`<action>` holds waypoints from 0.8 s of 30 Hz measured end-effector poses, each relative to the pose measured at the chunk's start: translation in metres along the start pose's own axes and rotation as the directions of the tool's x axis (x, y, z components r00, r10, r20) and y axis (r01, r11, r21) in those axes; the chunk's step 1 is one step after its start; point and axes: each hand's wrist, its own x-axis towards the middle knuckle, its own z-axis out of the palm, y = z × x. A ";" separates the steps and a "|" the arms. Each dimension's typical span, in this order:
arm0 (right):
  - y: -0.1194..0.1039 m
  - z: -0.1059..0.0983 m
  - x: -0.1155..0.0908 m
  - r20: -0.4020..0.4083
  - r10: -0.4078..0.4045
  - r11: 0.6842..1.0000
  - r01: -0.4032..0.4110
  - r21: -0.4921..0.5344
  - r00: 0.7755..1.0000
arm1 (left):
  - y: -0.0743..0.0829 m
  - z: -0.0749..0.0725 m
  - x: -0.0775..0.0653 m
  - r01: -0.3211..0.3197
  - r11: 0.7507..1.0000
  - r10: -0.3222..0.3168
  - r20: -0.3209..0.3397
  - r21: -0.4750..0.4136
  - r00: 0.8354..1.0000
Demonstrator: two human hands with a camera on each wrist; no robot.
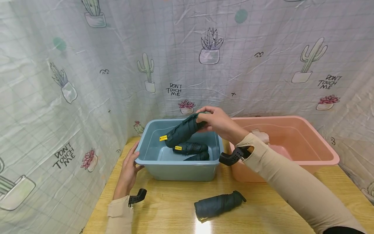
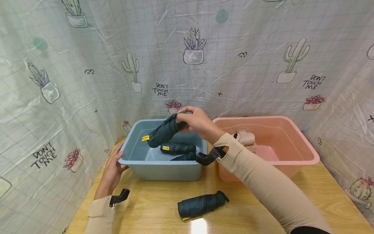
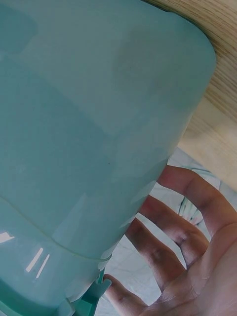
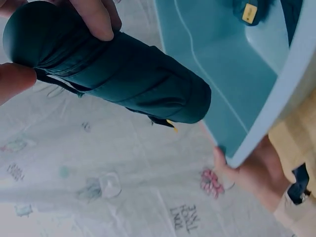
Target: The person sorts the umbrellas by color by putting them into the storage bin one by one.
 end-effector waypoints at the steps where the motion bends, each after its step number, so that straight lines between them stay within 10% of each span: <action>1: 0.001 0.000 0.003 -0.007 0.007 1.000 -0.007 -0.001 1.000 | 0.000 0.000 0.000 -0.001 1.000 0.001 0.001 0.004 1.000; 24: 0.039 0.013 0.071 -0.110 0.123 0.992 -0.118 0.046 0.986 | 0.001 -0.001 0.001 -0.001 1.000 0.001 0.003 -0.005 1.000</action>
